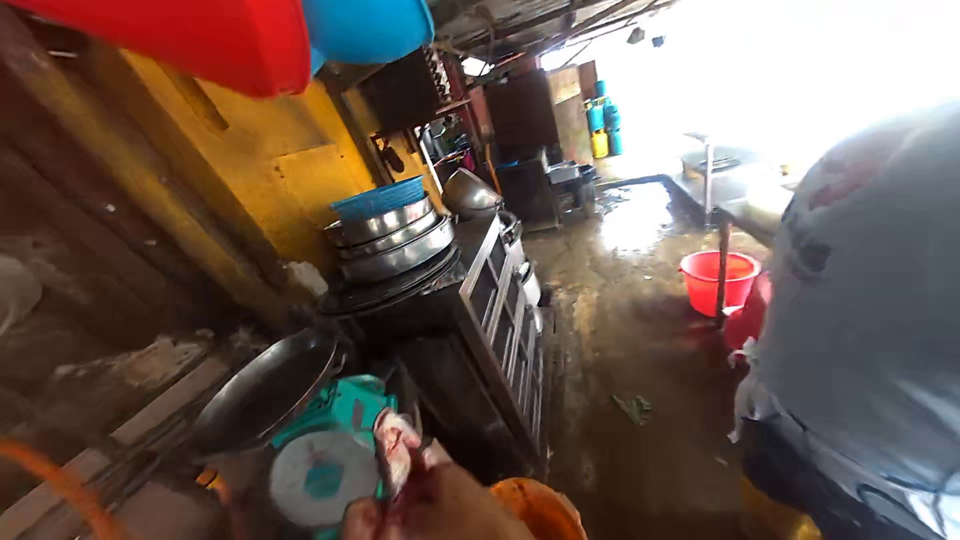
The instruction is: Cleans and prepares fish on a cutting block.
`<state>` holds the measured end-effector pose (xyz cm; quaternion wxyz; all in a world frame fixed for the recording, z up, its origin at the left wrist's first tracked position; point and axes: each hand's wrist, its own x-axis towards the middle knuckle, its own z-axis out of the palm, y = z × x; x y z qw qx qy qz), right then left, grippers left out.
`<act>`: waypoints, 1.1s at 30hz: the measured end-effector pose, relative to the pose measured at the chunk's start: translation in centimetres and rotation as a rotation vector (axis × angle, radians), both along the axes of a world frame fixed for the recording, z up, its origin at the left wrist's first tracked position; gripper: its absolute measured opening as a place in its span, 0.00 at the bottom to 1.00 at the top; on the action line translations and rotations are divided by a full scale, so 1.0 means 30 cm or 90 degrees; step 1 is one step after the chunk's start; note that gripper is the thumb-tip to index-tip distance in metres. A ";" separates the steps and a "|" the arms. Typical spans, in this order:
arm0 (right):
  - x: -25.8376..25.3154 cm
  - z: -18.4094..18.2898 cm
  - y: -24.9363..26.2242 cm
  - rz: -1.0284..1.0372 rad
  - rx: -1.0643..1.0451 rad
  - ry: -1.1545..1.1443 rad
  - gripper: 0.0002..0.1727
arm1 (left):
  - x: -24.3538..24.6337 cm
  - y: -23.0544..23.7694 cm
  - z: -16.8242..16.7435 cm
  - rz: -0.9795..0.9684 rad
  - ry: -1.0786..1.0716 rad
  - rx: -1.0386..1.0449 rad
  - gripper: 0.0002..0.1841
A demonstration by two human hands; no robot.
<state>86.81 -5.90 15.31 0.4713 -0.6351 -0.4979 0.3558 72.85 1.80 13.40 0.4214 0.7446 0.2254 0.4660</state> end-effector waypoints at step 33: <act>0.091 -0.147 0.025 -0.263 0.098 -0.184 0.22 | 0.229 -0.079 0.084 0.249 0.108 -0.073 0.13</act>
